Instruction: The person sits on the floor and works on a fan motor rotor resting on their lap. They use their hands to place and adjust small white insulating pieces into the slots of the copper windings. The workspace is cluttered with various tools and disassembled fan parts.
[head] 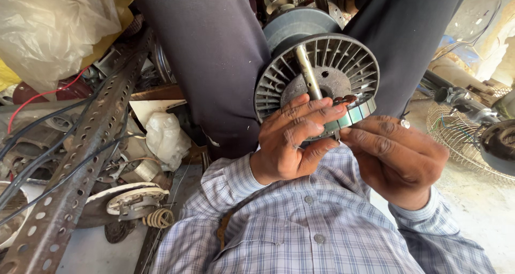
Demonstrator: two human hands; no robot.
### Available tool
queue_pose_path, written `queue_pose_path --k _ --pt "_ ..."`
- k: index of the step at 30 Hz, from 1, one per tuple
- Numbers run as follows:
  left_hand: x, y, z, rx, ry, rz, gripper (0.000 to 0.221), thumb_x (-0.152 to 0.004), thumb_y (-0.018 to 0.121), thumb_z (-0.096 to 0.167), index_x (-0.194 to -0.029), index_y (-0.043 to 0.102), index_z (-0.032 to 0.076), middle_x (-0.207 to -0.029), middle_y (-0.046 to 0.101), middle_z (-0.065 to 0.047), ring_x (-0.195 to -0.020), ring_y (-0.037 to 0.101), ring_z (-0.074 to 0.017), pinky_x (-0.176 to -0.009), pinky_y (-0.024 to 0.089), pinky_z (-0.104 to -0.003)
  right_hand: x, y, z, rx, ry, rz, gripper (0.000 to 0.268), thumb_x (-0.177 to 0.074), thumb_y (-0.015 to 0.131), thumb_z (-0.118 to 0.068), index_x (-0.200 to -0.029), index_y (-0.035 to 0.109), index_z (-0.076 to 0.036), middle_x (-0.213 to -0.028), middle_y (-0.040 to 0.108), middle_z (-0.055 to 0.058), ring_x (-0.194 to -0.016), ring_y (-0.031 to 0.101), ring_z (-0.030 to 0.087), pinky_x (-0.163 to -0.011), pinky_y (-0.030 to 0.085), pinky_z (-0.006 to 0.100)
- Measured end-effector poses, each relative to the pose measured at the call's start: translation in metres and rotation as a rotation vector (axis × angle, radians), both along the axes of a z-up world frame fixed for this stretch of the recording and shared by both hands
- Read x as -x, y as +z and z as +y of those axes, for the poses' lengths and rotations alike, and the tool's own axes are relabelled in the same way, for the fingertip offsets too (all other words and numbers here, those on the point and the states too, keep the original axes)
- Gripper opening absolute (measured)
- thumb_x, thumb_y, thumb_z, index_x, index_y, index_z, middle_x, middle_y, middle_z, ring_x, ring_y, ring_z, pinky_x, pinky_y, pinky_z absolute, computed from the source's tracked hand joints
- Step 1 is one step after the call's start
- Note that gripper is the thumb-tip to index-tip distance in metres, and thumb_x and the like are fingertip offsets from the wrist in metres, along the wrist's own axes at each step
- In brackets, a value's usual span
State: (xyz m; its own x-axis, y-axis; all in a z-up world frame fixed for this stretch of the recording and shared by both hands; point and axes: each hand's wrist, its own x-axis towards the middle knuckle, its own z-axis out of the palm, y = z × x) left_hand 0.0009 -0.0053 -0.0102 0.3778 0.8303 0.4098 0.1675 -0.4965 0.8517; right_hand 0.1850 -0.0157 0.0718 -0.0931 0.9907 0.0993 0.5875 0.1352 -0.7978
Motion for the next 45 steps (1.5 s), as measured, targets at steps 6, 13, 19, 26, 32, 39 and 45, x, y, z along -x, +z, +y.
queue_pose_path --k 6,13,19,26,32,39,45 --pt "-0.004 -0.002 -0.002 -0.001 0.029 -0.017 0.04 -0.109 0.063 0.022 -0.135 0.038 0.003 -0.127 0.071 -0.014 -0.129 0.065 -0.0268 -0.122 0.044 -0.042 -0.003 -0.015 -0.012 -0.019 -0.085 0.124 0.013 -0.079 0.079 0.006 -0.089 0.071 0.005 -0.084 0.073 0.018 -0.073 0.074 0.023 -0.062 0.058 0.03" --pt "-0.002 -0.001 -0.002 0.024 -0.015 0.033 0.051 -0.109 0.067 0.023 -0.139 0.03 0.004 -0.131 0.069 -0.015 -0.132 0.064 -0.0278 -0.124 0.042 -0.044 -0.013 -0.054 0.006 -0.408 -0.088 0.161 0.028 -0.074 0.084 -0.014 -0.079 0.064 0.005 -0.086 0.064 0.03 -0.08 0.068 0.037 -0.07 0.059 0.039" --pt "-0.003 -0.002 -0.002 0.058 -0.035 0.009 0.064 -0.108 0.072 0.022 -0.143 0.023 0.0 -0.137 0.064 -0.02 -0.132 0.062 -0.0314 -0.122 0.042 -0.047 -0.013 -0.061 0.0 -0.232 -0.086 0.298 0.02 -0.079 0.082 -0.009 -0.083 0.069 0.007 -0.083 0.07 0.031 -0.08 0.075 0.039 -0.08 0.064 0.052" --pt "-0.007 -0.009 -0.001 0.028 0.015 -0.062 0.066 -0.108 0.071 0.02 -0.147 0.02 0.005 -0.136 0.062 -0.021 -0.13 0.064 -0.0313 -0.121 0.045 -0.048 -0.011 -0.064 0.002 -0.177 -0.09 0.347 0.023 -0.075 0.086 -0.009 -0.082 0.068 0.004 -0.084 0.069 0.025 -0.078 0.074 0.03 -0.074 0.064 0.045" --pt "-0.011 -0.013 -0.002 -0.018 0.091 -0.052 0.062 -0.106 0.07 0.027 -0.145 0.028 0.003 -0.125 0.068 -0.018 -0.115 0.073 -0.0306 -0.109 0.056 -0.048 -0.01 -0.056 0.004 -0.048 -0.101 0.353 0.025 -0.075 0.087 -0.01 -0.083 0.066 -0.001 -0.086 0.069 0.02 -0.081 0.074 0.028 -0.075 0.065 0.042" --pt "-0.006 -0.008 0.002 0.13 0.022 -0.208 0.068 -0.103 0.074 0.018 -0.148 0.025 0.002 -0.117 0.07 -0.021 -0.112 0.073 -0.0347 -0.108 0.056 -0.05 -0.015 -0.061 0.001 -0.027 -0.087 0.415 0.025 -0.073 0.089 -0.011 -0.083 0.067 -0.001 -0.087 0.07 0.018 -0.084 0.074 0.028 -0.077 0.065 0.044" --pt "-0.005 -0.012 0.003 0.094 0.025 -0.201 0.07 -0.102 0.081 0.014 -0.144 0.026 0.002 -0.116 0.071 -0.017 -0.112 0.073 -0.0328 -0.108 0.056 -0.049 -0.005 -0.062 -0.01 -0.08 -0.154 0.335 0.027 -0.074 0.085 -0.008 -0.087 0.062 -0.001 -0.085 0.067 0.016 -0.084 0.07 0.029 -0.074 0.065 0.046"
